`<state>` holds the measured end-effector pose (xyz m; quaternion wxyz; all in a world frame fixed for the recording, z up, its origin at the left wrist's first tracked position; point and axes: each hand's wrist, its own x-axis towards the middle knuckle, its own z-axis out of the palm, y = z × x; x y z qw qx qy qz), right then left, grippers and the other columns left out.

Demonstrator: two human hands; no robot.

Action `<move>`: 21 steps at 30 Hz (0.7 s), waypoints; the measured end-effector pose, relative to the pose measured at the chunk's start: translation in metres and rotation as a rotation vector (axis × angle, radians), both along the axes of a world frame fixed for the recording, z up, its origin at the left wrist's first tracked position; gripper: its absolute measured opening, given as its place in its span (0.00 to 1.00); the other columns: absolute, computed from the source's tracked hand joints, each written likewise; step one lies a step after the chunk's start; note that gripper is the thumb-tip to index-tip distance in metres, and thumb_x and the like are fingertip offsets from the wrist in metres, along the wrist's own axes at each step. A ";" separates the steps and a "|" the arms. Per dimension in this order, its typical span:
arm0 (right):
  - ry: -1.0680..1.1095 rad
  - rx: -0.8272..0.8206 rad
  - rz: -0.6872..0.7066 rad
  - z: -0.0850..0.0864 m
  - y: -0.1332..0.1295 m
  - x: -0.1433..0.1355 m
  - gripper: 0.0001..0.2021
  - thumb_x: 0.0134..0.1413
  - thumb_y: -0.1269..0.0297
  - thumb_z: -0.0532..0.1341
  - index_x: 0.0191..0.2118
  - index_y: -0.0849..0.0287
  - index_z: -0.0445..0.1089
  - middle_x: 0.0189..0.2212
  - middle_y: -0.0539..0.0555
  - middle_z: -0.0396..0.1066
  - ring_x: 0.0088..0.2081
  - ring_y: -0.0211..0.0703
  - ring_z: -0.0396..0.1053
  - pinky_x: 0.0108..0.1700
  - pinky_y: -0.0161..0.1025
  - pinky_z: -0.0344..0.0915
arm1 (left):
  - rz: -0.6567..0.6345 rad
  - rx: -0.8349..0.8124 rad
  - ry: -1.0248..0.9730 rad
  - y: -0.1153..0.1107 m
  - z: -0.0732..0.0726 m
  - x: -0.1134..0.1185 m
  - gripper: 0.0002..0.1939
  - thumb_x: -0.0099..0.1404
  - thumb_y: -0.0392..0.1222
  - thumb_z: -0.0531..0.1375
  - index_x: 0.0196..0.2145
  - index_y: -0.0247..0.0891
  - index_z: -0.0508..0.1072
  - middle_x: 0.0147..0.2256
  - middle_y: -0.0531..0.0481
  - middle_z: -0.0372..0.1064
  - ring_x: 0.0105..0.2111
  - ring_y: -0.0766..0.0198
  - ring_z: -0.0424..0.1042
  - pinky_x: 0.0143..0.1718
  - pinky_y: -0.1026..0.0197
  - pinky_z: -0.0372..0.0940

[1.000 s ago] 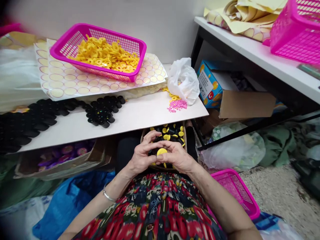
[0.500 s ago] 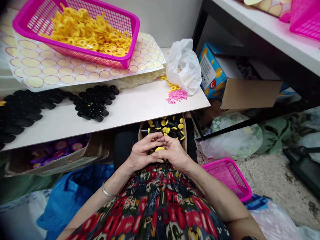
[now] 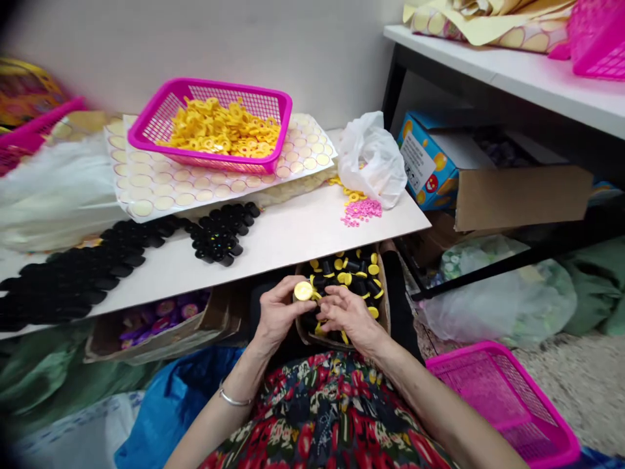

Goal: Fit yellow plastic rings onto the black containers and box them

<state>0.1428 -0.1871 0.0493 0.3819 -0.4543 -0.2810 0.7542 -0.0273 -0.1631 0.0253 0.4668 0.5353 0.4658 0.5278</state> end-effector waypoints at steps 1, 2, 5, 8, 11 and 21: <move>-0.032 -0.004 -0.020 0.000 0.001 0.001 0.24 0.39 0.57 0.69 0.43 0.60 0.65 0.38 0.55 0.69 0.33 0.39 0.70 0.33 0.37 0.69 | 0.108 -0.049 -0.061 0.006 0.000 -0.007 0.20 0.44 0.40 0.69 0.38 0.37 0.76 0.34 0.48 0.72 0.35 0.62 0.69 0.41 0.58 0.65; -0.058 -0.008 -0.029 -0.001 0.001 0.003 0.22 0.39 0.57 0.69 0.41 0.61 0.66 0.36 0.55 0.70 0.32 0.38 0.70 0.33 0.36 0.69 | 0.221 -0.081 -0.104 0.012 -0.001 -0.014 0.22 0.44 0.40 0.69 0.39 0.37 0.75 0.34 0.49 0.72 0.34 0.64 0.69 0.40 0.59 0.65; -0.082 -0.014 -0.014 -0.011 -0.002 0.007 0.20 0.38 0.58 0.69 0.37 0.61 0.67 0.31 0.54 0.71 0.28 0.36 0.70 0.31 0.35 0.69 | 0.510 -0.060 -0.059 0.032 -0.007 -0.036 0.22 0.44 0.42 0.68 0.40 0.36 0.74 0.33 0.51 0.71 0.33 0.66 0.69 0.40 0.62 0.65; -0.093 -0.027 -0.001 -0.023 -0.004 0.009 0.19 0.37 0.57 0.69 0.35 0.61 0.68 0.28 0.53 0.71 0.26 0.37 0.69 0.30 0.36 0.68 | 0.630 -0.027 0.060 0.049 -0.018 -0.054 0.19 0.46 0.44 0.67 0.37 0.35 0.74 0.32 0.51 0.70 0.32 0.67 0.68 0.39 0.63 0.65; -0.118 -0.018 -0.009 -0.029 -0.001 0.007 0.18 0.37 0.57 0.69 0.34 0.61 0.69 0.27 0.53 0.71 0.25 0.37 0.69 0.28 0.36 0.67 | 0.634 -0.052 0.111 0.061 -0.024 -0.059 0.19 0.46 0.46 0.66 0.37 0.35 0.73 0.31 0.51 0.69 0.31 0.67 0.68 0.38 0.63 0.65; -0.316 0.158 -0.107 -0.038 0.009 0.031 0.17 0.39 0.58 0.67 0.37 0.62 0.71 0.32 0.52 0.70 0.27 0.35 0.67 0.30 0.35 0.67 | 0.101 -0.096 0.226 0.023 -0.029 -0.004 0.25 0.41 0.39 0.69 0.40 0.36 0.74 0.35 0.48 0.72 0.33 0.63 0.69 0.38 0.60 0.65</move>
